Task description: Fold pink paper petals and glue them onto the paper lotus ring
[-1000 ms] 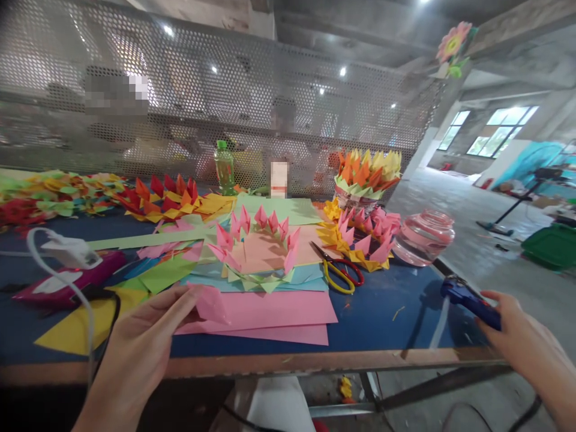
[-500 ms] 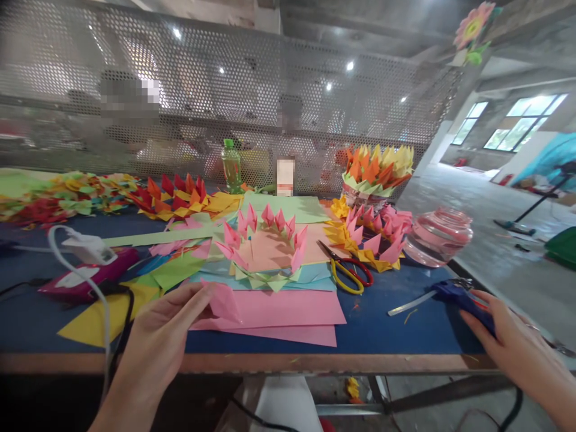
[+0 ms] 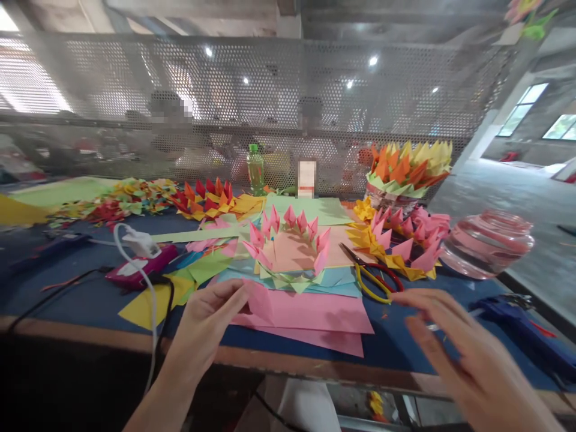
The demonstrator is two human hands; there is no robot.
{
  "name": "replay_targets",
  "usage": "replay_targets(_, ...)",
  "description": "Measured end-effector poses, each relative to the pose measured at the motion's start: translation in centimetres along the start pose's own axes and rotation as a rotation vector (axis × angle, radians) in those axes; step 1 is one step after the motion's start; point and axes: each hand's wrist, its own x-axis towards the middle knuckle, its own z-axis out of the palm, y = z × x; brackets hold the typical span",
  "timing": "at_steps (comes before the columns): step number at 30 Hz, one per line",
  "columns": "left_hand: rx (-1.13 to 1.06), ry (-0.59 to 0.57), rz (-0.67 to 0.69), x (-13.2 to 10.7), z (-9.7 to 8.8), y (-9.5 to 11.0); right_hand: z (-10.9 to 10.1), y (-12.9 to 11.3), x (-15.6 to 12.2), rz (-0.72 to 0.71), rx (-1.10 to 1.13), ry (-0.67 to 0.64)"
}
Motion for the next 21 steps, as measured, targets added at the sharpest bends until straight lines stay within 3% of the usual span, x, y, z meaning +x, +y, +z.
replay_targets(4,0.067,0.004,0.116,0.8,-0.8,1.7,3.0,-6.9,6.0,-0.134,0.042,-0.033)
replay_targets(9,0.109,0.03,0.258,2.7,-1.3,4.7,6.4,-10.0,9.8,-0.261,0.039,-0.138)
replay_targets(15,0.126,0.042,0.335,4.4,-0.9,6.2,9.8,-11.0,9.6,-0.212,-0.046,-0.144)
replay_targets(21,0.176,0.033,0.399,4.2,-0.3,7.1,8.1,-11.8,5.7,-0.269,0.006,-0.043)
